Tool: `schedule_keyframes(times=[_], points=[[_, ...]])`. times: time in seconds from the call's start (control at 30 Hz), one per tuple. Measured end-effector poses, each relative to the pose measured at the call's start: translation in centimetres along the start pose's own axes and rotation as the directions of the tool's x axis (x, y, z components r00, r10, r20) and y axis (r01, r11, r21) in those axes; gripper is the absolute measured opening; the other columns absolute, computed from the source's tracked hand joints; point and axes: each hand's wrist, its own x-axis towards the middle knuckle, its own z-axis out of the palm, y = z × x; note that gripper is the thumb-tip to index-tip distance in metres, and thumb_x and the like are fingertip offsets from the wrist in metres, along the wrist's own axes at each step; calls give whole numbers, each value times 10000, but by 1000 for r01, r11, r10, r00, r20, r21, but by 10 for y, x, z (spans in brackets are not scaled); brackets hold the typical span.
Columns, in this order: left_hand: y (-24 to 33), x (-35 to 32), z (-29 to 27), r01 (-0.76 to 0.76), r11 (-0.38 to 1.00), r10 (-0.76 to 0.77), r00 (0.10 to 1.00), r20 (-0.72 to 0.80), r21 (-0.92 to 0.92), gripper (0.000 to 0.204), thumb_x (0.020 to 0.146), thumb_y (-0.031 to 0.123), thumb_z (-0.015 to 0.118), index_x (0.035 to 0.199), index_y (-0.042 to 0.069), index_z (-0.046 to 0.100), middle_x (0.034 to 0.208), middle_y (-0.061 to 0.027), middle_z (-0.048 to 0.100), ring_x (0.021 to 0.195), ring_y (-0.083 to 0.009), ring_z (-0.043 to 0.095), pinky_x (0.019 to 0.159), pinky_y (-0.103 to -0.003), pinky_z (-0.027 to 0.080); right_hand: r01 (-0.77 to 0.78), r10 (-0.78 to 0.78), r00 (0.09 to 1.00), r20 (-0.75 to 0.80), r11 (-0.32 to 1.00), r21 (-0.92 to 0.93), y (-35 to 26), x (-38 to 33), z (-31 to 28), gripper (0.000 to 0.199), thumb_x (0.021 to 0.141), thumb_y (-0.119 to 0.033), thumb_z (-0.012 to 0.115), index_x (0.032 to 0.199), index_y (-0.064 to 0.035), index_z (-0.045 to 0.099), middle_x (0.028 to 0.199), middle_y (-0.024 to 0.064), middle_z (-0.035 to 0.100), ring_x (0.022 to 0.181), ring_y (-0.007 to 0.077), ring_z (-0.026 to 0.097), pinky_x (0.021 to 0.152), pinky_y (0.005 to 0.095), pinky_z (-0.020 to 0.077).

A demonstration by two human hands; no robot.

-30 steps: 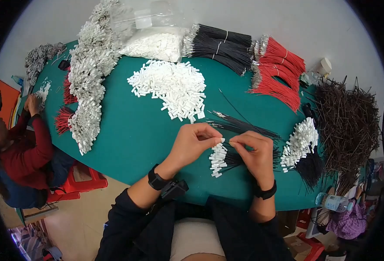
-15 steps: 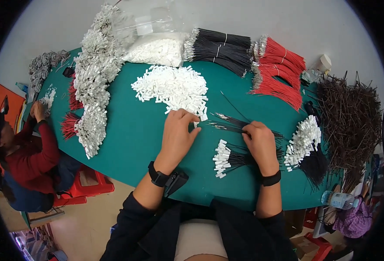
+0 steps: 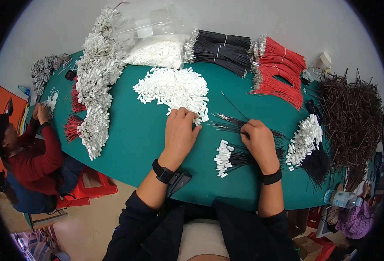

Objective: The person picks up a white plastic sleeve and slides it onto the end of a black wire by hand. They repeat this process for several wires, then gather the wires together and place them into a pile on the table.

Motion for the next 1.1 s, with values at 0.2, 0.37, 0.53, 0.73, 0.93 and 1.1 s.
schedule_keyframes(times=[0.2,0.37,0.53,0.73,0.93,1.1], points=[[1,3,5,-30,999,30,998,63,-12,188,759,54,797,925,60,708,971,-85,605,974,-310,550,849,-419,466,9,-7,999,37,998,-55,4,-1,3,95,744,14,699,819,-3,644,822,132,626,805,336,631,695,432,531],[4,5,-1,-35,997,32,999,-42,-65,131,791,29,777,903,30,709,954,-99,647,917,-294,605,797,-386,505,-28,28,1000,-6,998,59,5,1,-6,71,801,43,690,848,31,639,873,148,675,796,318,666,699,405,538],[9,2,-7,238,839,-233,970,72,-489,114,840,31,784,943,20,736,970,-82,722,825,-188,677,739,-278,530,-133,165,985,-40,897,421,-4,1,-13,75,869,62,662,941,47,674,892,137,705,757,250,677,677,360,527],[23,-2,-12,225,565,-181,973,147,-794,162,892,15,760,1053,-3,757,973,-55,741,825,-94,679,734,-224,535,45,87,965,-247,874,485,-19,4,-27,167,876,60,699,1036,23,732,832,78,689,677,155,604,602,269,454],[31,-9,-18,301,474,-140,954,266,-827,191,892,-1,755,1083,2,763,979,-46,737,852,-87,675,751,-219,533,-16,122,979,-164,845,534,-38,-5,-33,123,838,51,755,956,16,753,796,61,674,643,105,563,568,226,400],[33,-9,-17,378,361,-136,926,353,-852,197,891,-14,751,1087,2,765,1004,-56,732,872,-88,669,761,-213,525,-31,158,974,-163,804,594,-46,-7,-29,99,828,50,769,920,16,755,772,55,664,638,83,554,560,221,394]])
